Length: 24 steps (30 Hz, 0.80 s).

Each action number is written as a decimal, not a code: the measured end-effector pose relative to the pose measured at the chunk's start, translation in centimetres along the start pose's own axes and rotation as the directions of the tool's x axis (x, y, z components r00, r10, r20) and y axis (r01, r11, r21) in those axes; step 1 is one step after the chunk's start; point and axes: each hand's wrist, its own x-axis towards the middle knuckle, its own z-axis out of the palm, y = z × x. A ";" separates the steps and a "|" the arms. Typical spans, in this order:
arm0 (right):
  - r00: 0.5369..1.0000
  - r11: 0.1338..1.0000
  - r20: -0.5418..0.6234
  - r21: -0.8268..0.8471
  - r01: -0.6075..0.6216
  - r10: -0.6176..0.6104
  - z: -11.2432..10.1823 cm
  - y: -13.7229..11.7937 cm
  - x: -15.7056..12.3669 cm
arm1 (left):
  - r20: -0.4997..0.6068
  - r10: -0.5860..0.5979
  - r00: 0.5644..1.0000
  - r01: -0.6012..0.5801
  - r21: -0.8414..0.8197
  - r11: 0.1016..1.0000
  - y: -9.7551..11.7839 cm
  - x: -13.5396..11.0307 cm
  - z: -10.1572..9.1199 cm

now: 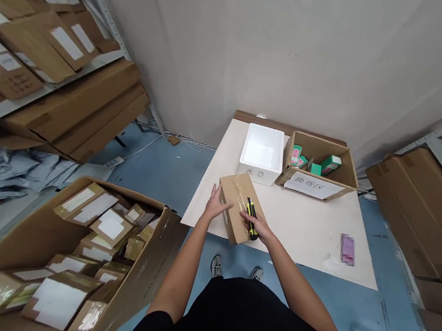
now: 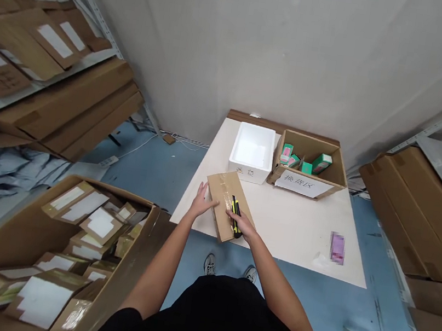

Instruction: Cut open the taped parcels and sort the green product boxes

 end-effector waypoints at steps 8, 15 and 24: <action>0.947 0.973 -0.232 -0.116 0.199 -0.221 -1.9 0.8 1.8 | 0.295 0.070 0.953 -0.117 0.144 0.983 2.3 2.4 -1.1; 0.879 0.965 -0.454 -0.261 0.023 -0.144 -7.9 1.4 2.0 | 0.196 0.154 0.968 -0.132 -0.120 0.984 0.4 2.1 1.5; 0.765 0.964 -0.610 -0.260 0.054 -0.207 -13.6 -2.1 1.2 | 0.328 0.127 0.936 -0.119 -0.042 0.992 7.1 7.2 7.9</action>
